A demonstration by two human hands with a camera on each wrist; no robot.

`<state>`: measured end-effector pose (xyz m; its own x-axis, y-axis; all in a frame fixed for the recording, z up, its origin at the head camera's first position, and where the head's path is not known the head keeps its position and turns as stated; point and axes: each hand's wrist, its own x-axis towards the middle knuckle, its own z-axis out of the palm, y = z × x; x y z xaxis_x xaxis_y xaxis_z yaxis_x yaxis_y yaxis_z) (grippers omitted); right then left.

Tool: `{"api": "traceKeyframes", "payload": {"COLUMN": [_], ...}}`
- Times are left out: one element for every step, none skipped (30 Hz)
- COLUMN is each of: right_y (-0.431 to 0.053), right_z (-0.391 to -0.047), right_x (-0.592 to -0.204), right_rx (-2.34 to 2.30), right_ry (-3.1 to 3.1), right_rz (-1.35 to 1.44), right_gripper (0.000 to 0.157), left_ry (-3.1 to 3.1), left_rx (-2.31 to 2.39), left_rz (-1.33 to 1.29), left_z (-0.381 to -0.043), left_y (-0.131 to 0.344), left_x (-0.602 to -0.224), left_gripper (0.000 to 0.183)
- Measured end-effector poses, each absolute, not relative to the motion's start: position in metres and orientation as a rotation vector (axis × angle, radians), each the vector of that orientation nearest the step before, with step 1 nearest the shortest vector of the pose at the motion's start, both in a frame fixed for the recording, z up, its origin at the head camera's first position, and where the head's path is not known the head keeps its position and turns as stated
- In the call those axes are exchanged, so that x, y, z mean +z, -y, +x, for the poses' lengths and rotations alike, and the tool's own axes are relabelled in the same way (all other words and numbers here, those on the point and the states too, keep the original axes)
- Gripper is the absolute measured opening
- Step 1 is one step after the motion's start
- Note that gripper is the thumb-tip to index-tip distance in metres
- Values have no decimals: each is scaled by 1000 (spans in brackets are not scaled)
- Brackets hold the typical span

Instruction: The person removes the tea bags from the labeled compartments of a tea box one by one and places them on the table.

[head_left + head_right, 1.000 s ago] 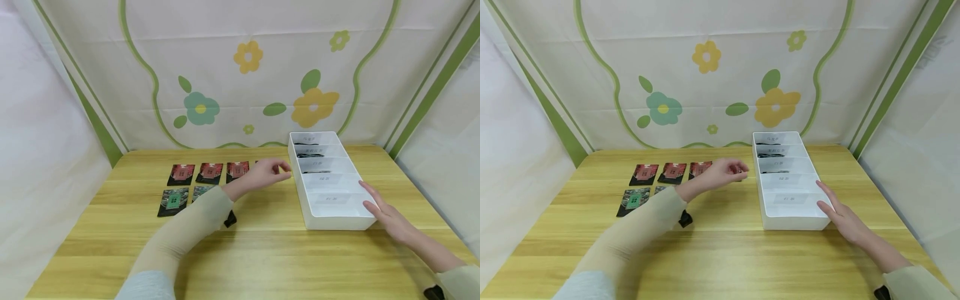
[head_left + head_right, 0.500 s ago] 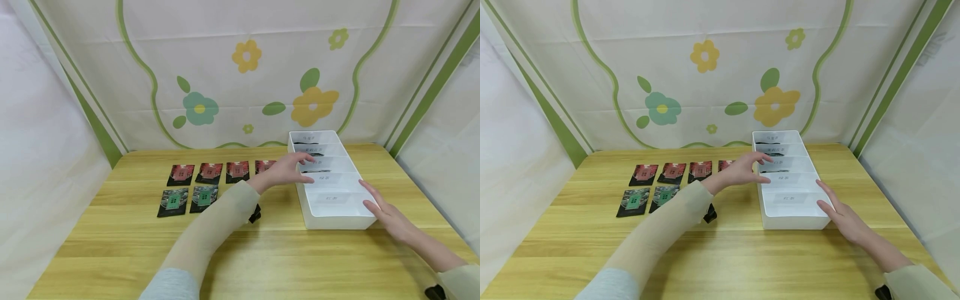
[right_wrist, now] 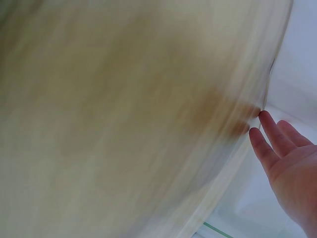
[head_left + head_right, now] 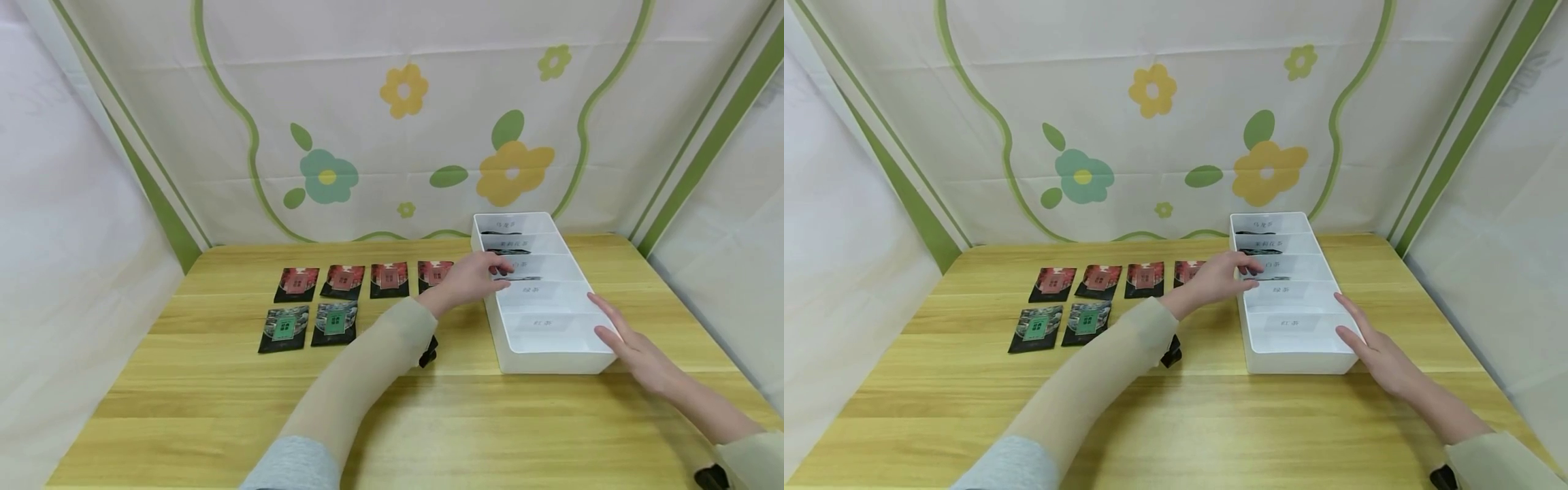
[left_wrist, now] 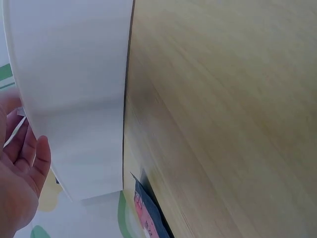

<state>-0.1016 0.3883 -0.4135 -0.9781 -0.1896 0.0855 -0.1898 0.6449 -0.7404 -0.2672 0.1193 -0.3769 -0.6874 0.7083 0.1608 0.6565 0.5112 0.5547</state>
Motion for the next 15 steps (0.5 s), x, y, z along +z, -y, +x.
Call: {"api": "traceKeyframes", "payload": {"right_y": [-388,-388,-389,-388,-389,-388,-388,-388,-388,-388,-388,-388,-388,-388,-388], "right_z": [-102,-102,-102,-102,-102,-102,-102,-102,-102,-102,-102,-102,-102,-102,-102], "right_x": [-414,-414,-414,-414,-414,-415,-415,-414,-414,-414,-414,-414,-414,-414,-414], "right_rx": [1280,1277,1276,1276,1279,1282,1284,1286,1288,1289,1290,1289,1289,1287,1282], "right_ry": [2849,2848,2847,2846,2845,2844,2844,2844,2845,2845,2845,2846,2846,2846,2847], "right_rz": [328,329,331,335,339,338,341,341,341,340,340,338,338,338,337], "right_gripper": [58,57,57,57,57,58,58,58,58,58,58,58,58,58,57], "left_ry": [-2663,-2667,-2670,-2670,-2669,-2669,-2668,-2671,-2674,-2676,-2683,-2686,-2685,-2683,-2676], "left_rx": [918,922,927,934,943,949,959,964,970,980,984,993,1010,1031,1056], "left_rz": [1207,1216,1223,1229,1231,1232,1228,1224,1220,1217,1218,1219,1221,1224,1225], "left_z": [-267,-267,-267,-267,-267,-267,-267,-267,-267,-266,-266,-266,-266,-265,-265], "left_y": [-120,-120,-120,-121,-121,-121,-121,-121,-121,-121,-121,-121,-121,-120,-119], "left_x": [-377,-377,-376,-376,-377,-376,-376,-376,-376,-376,-377,-377,-377,-377,-376], "left_gripper": [17,14,11,9,7,7,7,8,8,8,8,9,9,9,9]}}
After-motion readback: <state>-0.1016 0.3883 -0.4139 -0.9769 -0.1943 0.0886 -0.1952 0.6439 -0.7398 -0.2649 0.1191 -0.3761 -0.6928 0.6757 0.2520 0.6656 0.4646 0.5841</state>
